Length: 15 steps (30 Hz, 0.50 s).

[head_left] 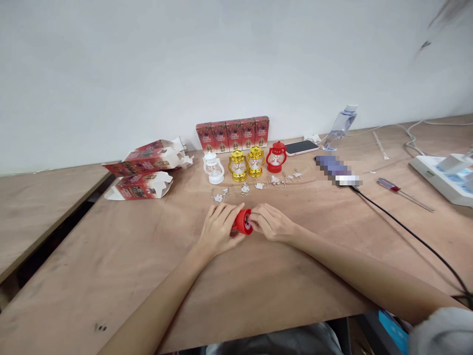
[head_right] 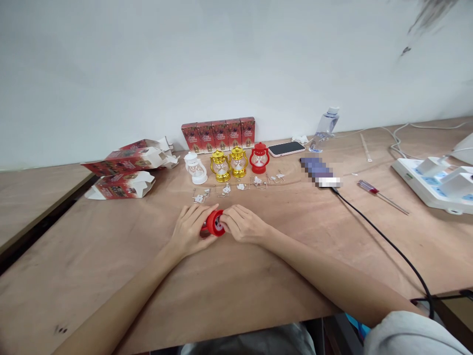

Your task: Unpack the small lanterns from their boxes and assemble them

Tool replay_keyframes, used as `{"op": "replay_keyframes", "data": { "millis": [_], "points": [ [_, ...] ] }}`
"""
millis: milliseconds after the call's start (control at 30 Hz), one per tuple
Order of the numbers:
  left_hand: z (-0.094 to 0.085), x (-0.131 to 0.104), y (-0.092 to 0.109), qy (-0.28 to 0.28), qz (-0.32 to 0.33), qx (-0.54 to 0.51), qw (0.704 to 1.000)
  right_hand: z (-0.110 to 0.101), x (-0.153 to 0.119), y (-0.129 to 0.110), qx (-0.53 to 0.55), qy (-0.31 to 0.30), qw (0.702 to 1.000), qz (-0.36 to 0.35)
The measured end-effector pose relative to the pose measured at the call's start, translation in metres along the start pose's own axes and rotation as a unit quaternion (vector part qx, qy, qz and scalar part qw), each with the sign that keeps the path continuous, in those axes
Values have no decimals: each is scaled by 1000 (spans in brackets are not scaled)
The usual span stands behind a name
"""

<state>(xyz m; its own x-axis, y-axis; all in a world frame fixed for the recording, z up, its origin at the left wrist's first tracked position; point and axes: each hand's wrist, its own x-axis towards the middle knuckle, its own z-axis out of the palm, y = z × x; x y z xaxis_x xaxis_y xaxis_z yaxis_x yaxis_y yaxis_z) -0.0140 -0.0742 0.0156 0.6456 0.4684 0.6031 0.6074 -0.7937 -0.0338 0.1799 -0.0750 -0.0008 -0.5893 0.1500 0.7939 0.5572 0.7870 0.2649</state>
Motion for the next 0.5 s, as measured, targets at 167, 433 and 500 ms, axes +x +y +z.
{"op": "replay_keyframes", "data": {
  "millis": [167,433,500],
  "points": [
    [1,-1,-1,-2,-4,-10,1000,2,-2,0,10,3,1000,7],
    [0,0,0,11,1,-25,1000,3,-4,1,14,5,1000,4],
    [-1,1,0,9,0,-27,1000,4,-5,1,23,9,1000,1]
  ]
}}
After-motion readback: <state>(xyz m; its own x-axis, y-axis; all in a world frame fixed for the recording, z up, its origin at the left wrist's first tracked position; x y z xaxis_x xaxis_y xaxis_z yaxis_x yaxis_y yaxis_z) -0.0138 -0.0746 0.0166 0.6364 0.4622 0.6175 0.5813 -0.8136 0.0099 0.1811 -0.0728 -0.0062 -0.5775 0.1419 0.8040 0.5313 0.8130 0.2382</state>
